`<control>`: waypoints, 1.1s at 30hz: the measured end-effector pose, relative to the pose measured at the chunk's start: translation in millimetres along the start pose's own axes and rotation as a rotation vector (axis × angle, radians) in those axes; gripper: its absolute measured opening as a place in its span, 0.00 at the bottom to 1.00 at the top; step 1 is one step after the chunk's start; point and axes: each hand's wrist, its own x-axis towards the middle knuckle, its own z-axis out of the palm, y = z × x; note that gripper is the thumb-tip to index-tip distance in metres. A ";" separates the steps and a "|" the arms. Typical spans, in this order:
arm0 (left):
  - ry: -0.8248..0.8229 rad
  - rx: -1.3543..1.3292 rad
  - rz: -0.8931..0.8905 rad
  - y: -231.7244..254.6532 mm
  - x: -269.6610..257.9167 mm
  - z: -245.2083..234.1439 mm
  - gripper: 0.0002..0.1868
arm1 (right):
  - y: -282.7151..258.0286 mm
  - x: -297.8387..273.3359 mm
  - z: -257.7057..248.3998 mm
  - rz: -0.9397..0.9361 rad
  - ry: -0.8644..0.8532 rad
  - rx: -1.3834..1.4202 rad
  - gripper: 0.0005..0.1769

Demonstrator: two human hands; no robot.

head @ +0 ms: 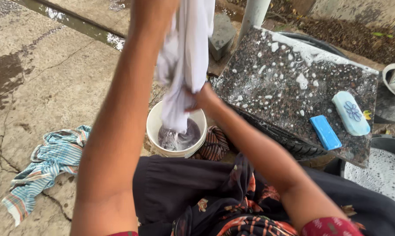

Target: The person washes clothes by scrubbing fabric on a stone slab, rinsing it in water basins, and applying a bar of soap to another garment before rubbing it by hand.

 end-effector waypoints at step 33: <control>-1.010 0.608 -0.162 -154.8 -201.1 284.7 0.22 | 168.0 -103.5 -392.1 -0.044 0.565 -1.048 0.44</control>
